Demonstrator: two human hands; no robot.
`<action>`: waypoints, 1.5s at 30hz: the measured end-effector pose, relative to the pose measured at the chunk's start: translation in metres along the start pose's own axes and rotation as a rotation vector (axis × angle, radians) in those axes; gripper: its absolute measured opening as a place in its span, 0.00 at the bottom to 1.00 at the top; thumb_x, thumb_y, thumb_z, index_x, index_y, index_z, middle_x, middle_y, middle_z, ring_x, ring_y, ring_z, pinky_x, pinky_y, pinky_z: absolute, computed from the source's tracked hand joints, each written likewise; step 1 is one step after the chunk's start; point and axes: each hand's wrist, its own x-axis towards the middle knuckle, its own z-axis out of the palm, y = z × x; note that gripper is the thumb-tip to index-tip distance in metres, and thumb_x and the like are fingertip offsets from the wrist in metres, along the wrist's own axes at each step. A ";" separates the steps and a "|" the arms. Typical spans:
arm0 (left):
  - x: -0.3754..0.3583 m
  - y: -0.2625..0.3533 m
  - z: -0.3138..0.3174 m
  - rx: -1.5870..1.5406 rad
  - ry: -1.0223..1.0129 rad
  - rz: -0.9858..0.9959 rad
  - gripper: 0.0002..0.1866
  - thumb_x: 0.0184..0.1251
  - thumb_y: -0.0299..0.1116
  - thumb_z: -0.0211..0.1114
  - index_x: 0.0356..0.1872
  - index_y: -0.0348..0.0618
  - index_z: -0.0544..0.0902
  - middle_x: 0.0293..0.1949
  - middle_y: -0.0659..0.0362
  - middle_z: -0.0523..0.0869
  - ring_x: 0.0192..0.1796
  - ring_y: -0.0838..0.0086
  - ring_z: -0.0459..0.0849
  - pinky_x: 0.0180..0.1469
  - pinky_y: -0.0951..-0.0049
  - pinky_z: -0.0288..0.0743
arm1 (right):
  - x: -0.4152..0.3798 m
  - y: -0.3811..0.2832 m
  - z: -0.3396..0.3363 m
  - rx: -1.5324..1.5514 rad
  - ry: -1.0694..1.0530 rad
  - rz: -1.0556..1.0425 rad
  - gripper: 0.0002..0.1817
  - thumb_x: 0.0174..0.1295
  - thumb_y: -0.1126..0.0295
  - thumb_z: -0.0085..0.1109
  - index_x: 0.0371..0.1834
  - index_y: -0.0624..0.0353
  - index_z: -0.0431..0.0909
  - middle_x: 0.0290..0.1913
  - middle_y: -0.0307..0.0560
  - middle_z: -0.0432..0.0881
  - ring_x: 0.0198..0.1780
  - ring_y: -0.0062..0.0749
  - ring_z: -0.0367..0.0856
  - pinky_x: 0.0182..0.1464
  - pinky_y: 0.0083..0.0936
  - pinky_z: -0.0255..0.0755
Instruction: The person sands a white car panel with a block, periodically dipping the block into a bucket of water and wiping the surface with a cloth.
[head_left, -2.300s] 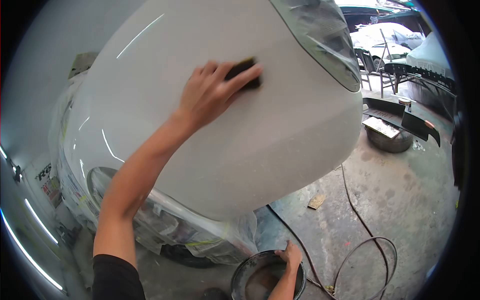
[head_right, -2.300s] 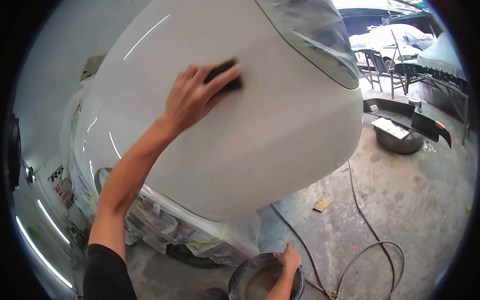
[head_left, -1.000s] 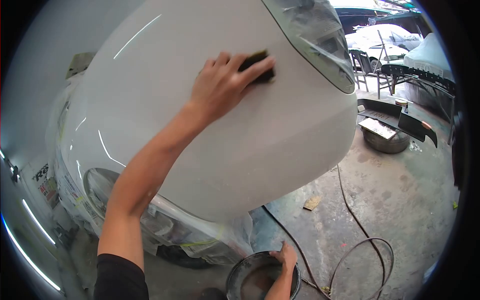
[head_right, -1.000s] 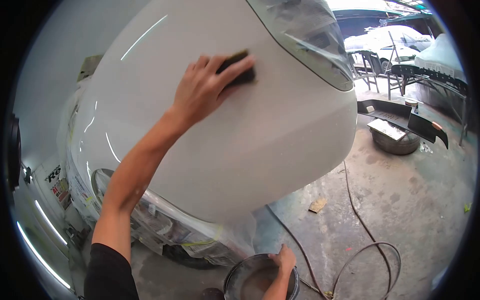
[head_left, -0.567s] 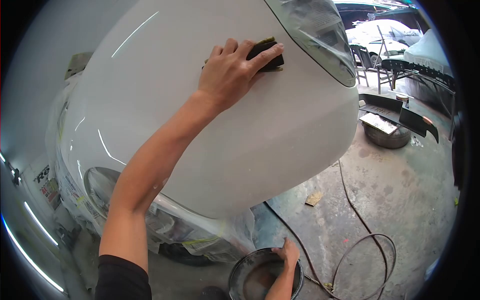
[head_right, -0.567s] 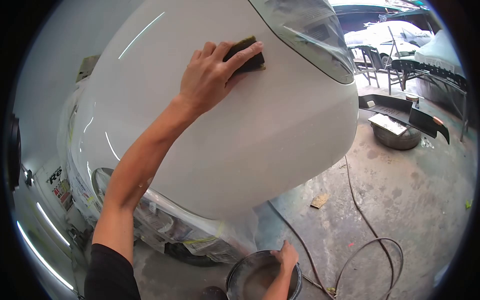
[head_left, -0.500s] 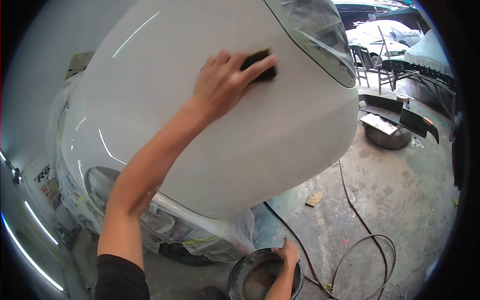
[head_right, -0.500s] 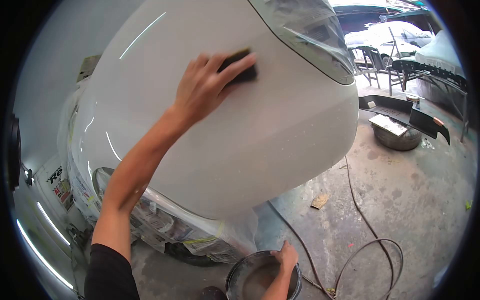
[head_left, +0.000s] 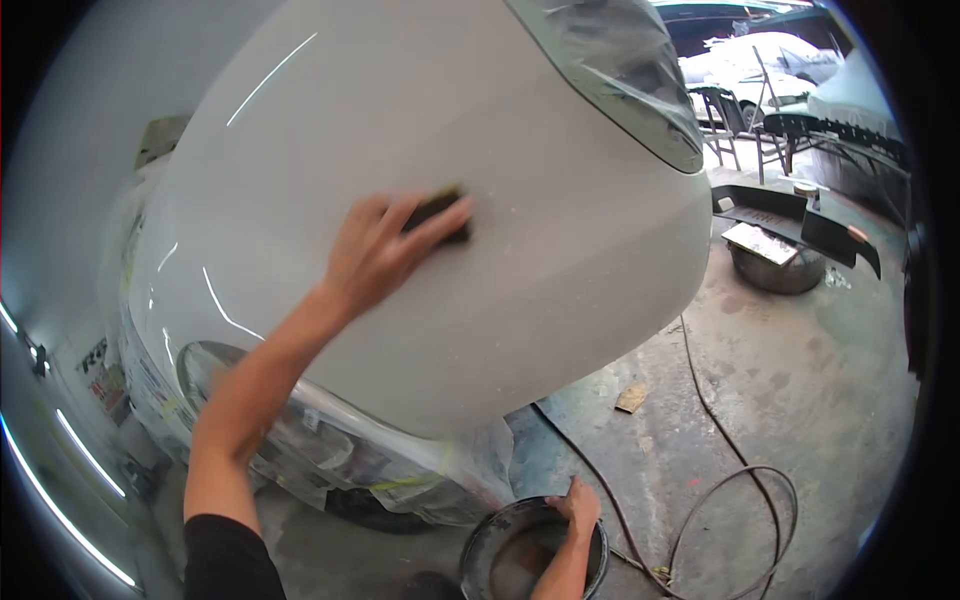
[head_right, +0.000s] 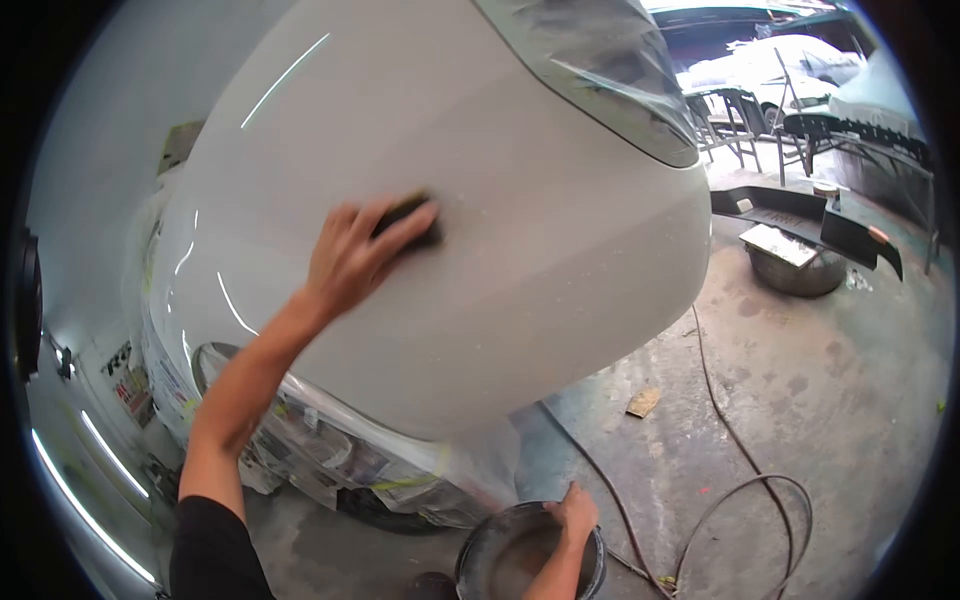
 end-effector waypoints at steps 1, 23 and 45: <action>-0.007 0.004 -0.007 -0.013 -0.036 -0.006 0.37 0.59 0.35 0.80 0.73 0.68 0.80 0.61 0.63 0.84 0.53 0.64 0.81 0.54 0.60 0.76 | 0.000 -0.002 0.002 0.003 -0.018 0.001 0.48 0.47 0.46 0.85 0.70 0.56 0.77 0.63 0.60 0.86 0.65 0.55 0.84 0.64 0.49 0.79; 0.105 0.028 0.027 0.024 0.022 0.047 0.38 0.60 0.34 0.78 0.74 0.71 0.79 0.56 0.63 0.83 0.48 0.64 0.79 0.52 0.63 0.74 | -0.001 -0.004 -0.004 0.000 -0.021 -0.010 0.43 0.51 0.48 0.83 0.68 0.56 0.77 0.58 0.60 0.87 0.62 0.56 0.86 0.60 0.48 0.80; 0.112 0.065 0.047 -0.005 -0.008 0.038 0.34 0.68 0.31 0.69 0.75 0.74 0.77 0.53 0.63 0.84 0.47 0.65 0.83 0.50 0.61 0.78 | -0.001 -0.001 0.000 -0.003 -0.006 -0.041 0.40 0.51 0.49 0.83 0.63 0.57 0.79 0.55 0.60 0.88 0.59 0.57 0.87 0.57 0.49 0.81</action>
